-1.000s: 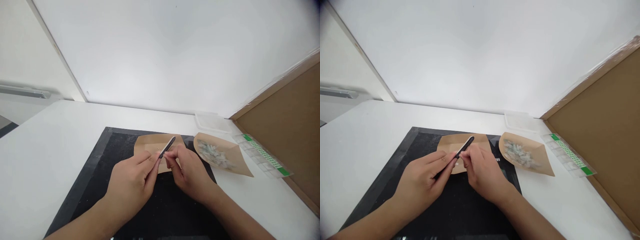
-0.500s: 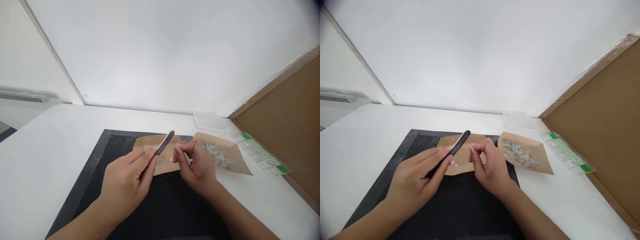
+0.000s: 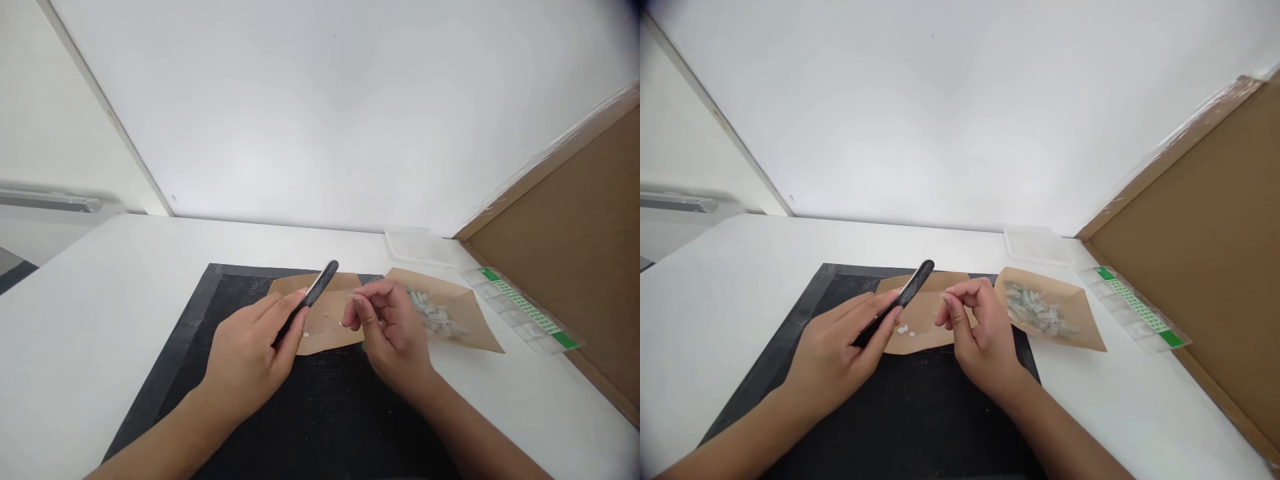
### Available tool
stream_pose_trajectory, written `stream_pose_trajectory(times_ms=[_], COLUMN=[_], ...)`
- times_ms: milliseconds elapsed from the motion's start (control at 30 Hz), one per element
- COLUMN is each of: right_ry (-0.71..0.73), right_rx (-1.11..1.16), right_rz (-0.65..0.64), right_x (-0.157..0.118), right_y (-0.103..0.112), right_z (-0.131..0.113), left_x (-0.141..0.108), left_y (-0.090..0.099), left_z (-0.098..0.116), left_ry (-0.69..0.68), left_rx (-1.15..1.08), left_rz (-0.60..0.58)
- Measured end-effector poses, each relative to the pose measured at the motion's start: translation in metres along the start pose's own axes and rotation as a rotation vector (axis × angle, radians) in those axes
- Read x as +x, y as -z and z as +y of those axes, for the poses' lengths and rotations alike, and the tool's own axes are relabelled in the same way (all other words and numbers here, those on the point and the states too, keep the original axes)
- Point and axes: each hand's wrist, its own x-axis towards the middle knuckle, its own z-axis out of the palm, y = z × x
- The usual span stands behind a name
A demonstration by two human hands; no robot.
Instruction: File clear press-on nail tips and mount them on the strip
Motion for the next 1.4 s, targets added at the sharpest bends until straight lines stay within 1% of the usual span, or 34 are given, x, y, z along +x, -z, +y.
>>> stream_pose_trajectory(times_ms=[67, 167, 333, 433, 533, 733, 800, 900, 1000, 1100, 1167, 1267, 1333, 1400], right_ry=[-0.026, -0.087, -0.142, -0.137, -0.123, -0.044, -0.042, -0.071, -0.137, -0.239, -0.298, -0.363, -0.384, -0.39], right_rx=[0.068, 0.144, 0.206, 0.19, 0.149, -0.046, -0.044, 0.05, 0.151, 0.251, 0.328, 0.426, 0.459, 0.468], right_rz=[0.003, -0.031, -0.099, -0.114, -0.095, -0.041, -0.045, -0.08, -0.099, -0.133, -0.164, -0.2, -0.219, -0.235], right_x=[0.0, -0.001, -0.002, -0.002, -0.003, -0.008, -0.009, -0.009, -0.007, -0.006, -0.005, -0.006, -0.007, -0.009], right_y=[-0.001, -0.002, -0.004, -0.006, -0.007, -0.005, -0.004, -0.005, -0.005, -0.005, -0.005, -0.006, -0.007, -0.008], right_z=[-0.001, -0.003, -0.004, -0.003, -0.001, 0.004, 0.004, 0.002, -0.003, -0.008, -0.009, -0.008, -0.008, -0.008], left_x=[0.0, -0.001, -0.003, -0.003, -0.003, -0.003, -0.004, -0.005, -0.005, -0.004, -0.002, 0.002, 0.004, 0.006], left_y=[-0.001, -0.002, -0.002, -0.003, -0.004, -0.004, -0.003, -0.003, -0.004, -0.003, -0.001, 0.002, 0.003, 0.004], left_z=[0.002, 0.004, 0.007, 0.008, 0.008, 0.007, 0.007, 0.006, 0.005, 0.005, 0.006, 0.01, 0.012, 0.014], left_ry=[-0.01, -0.033, -0.054, -0.064, -0.071, -0.079, -0.076, -0.07, -0.025, 0.087, 0.152, 0.185, 0.21, 0.265], left_rx=[-0.026, -0.036, -0.027, -0.026, -0.025, -0.028, -0.023, -0.007, -0.002, -0.047, -0.11, -0.236, -0.321, -0.397], left_rz=[-0.006, -0.011, -0.045, -0.055, -0.067, -0.064, -0.074, -0.091, -0.072, -0.072, -0.097, -0.154, -0.192, -0.211])
